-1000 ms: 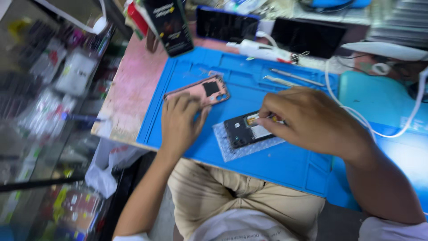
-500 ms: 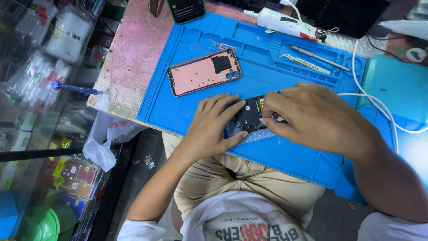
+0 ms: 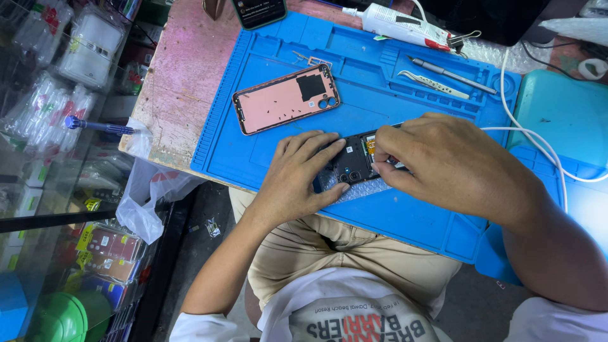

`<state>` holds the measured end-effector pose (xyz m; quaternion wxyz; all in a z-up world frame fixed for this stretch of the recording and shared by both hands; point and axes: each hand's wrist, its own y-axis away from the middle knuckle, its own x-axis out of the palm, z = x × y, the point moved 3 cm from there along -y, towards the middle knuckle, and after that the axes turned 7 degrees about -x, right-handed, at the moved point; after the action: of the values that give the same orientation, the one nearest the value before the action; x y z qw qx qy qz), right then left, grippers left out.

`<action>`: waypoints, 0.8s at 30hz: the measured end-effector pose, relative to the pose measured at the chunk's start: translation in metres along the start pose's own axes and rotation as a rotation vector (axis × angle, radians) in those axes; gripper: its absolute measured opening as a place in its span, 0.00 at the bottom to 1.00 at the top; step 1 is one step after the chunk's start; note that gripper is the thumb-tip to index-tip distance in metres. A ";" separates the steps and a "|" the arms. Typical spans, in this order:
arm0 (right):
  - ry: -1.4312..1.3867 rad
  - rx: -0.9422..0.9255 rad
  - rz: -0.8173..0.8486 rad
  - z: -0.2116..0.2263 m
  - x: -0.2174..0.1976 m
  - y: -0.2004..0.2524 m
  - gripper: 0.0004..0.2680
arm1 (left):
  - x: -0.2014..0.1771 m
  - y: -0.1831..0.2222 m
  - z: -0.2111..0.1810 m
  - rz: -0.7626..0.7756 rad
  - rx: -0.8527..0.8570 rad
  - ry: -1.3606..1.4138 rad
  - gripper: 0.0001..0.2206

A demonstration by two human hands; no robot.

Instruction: The person works on the internal components of a mobile phone by hand, using a small tool to scrape or clean around the battery and connectors.

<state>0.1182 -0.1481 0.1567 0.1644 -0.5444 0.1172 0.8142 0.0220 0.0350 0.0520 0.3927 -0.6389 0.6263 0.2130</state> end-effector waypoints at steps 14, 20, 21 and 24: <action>-0.106 -0.022 0.066 0.003 -0.003 -0.001 0.06 | 0.000 0.000 0.002 0.005 0.008 0.004 0.32; 0.069 0.098 0.118 0.009 0.005 -0.004 0.07 | 0.000 -0.001 0.003 0.010 0.008 0.024 0.32; 0.021 -0.019 0.026 0.013 0.004 -0.005 0.06 | 0.000 -0.002 0.003 0.005 0.014 0.023 0.32; -0.060 -0.186 -0.063 0.020 0.001 -0.006 0.06 | -0.002 0.000 0.004 0.002 0.009 0.040 0.32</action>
<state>0.1033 -0.1356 0.1628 0.1420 -0.5361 0.0192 0.8319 0.0225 0.0393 0.0511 0.3828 -0.6405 0.6356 0.1980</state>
